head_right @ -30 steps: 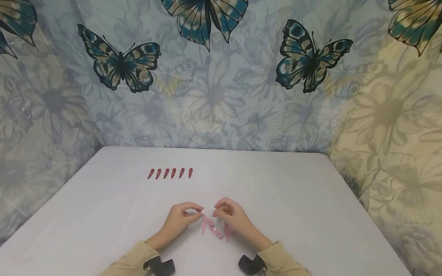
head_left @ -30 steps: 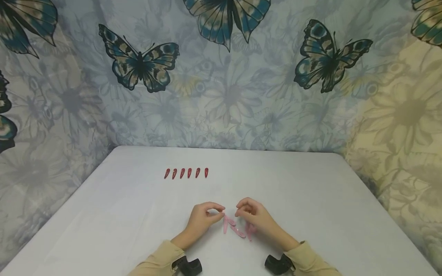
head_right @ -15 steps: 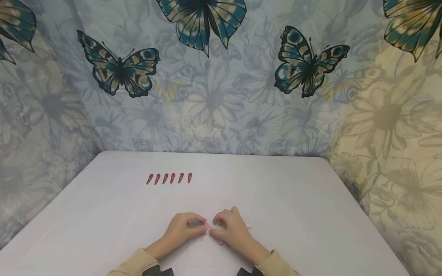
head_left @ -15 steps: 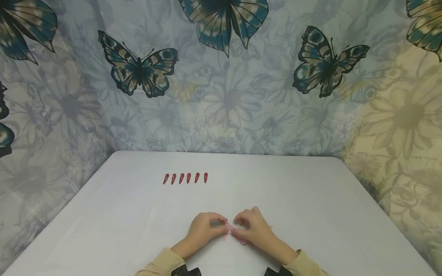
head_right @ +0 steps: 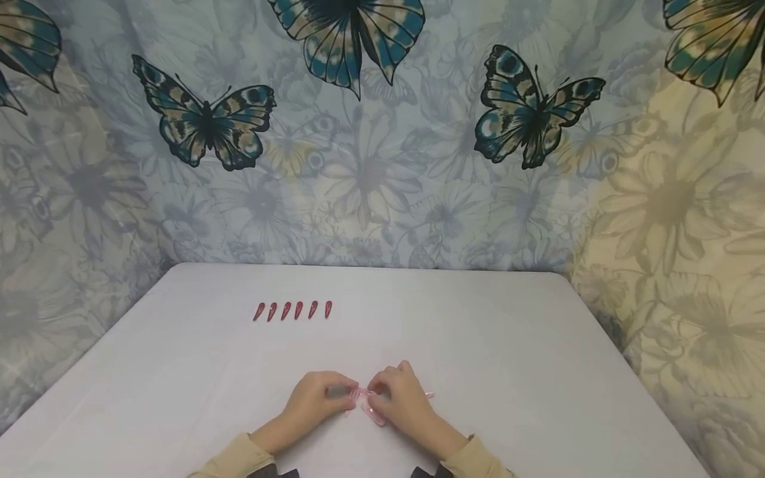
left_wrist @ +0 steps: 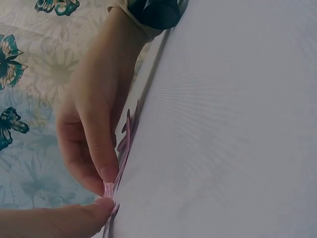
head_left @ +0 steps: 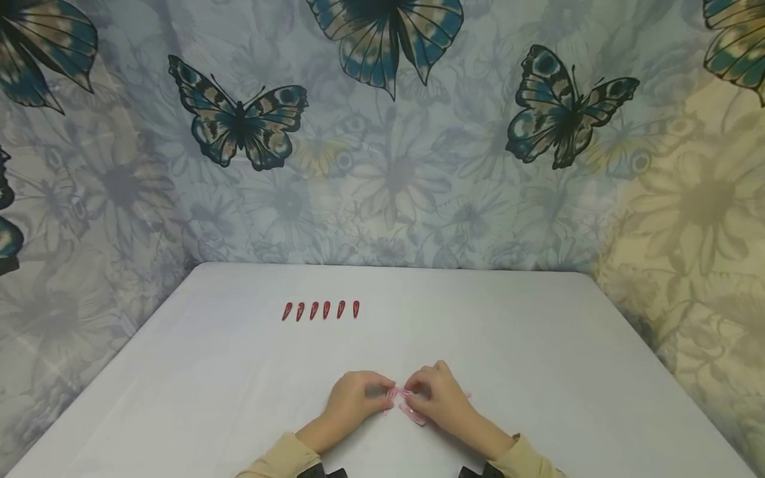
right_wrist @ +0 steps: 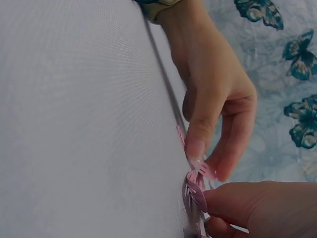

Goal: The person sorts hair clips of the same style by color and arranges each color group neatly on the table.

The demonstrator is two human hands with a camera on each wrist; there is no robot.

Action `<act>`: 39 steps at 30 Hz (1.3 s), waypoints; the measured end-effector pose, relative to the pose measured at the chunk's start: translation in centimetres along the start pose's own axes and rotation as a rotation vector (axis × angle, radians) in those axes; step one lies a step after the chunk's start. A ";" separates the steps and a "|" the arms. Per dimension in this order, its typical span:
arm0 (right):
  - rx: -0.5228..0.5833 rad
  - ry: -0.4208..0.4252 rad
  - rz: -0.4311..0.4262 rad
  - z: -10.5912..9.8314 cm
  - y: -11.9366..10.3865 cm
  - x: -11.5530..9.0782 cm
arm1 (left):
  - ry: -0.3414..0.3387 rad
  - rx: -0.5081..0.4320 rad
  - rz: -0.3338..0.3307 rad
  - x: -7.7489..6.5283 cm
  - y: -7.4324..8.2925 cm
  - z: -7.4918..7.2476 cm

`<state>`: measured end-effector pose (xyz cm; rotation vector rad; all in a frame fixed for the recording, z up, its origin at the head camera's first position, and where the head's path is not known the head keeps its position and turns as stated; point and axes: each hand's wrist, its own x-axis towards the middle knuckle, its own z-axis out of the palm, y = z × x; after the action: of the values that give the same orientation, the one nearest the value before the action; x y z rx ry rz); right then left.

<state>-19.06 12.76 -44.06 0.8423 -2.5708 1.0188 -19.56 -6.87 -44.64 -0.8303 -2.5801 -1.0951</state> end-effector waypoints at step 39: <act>0.033 0.031 -0.037 -0.4 0.8 0.1 | 0.000 -0.127 0.031 0.0 -0.4 0.2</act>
<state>-19.55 13.46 -44.18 0.8720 -2.5100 1.0577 -19.81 -6.96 -45.01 -0.8953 -2.5105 -1.2600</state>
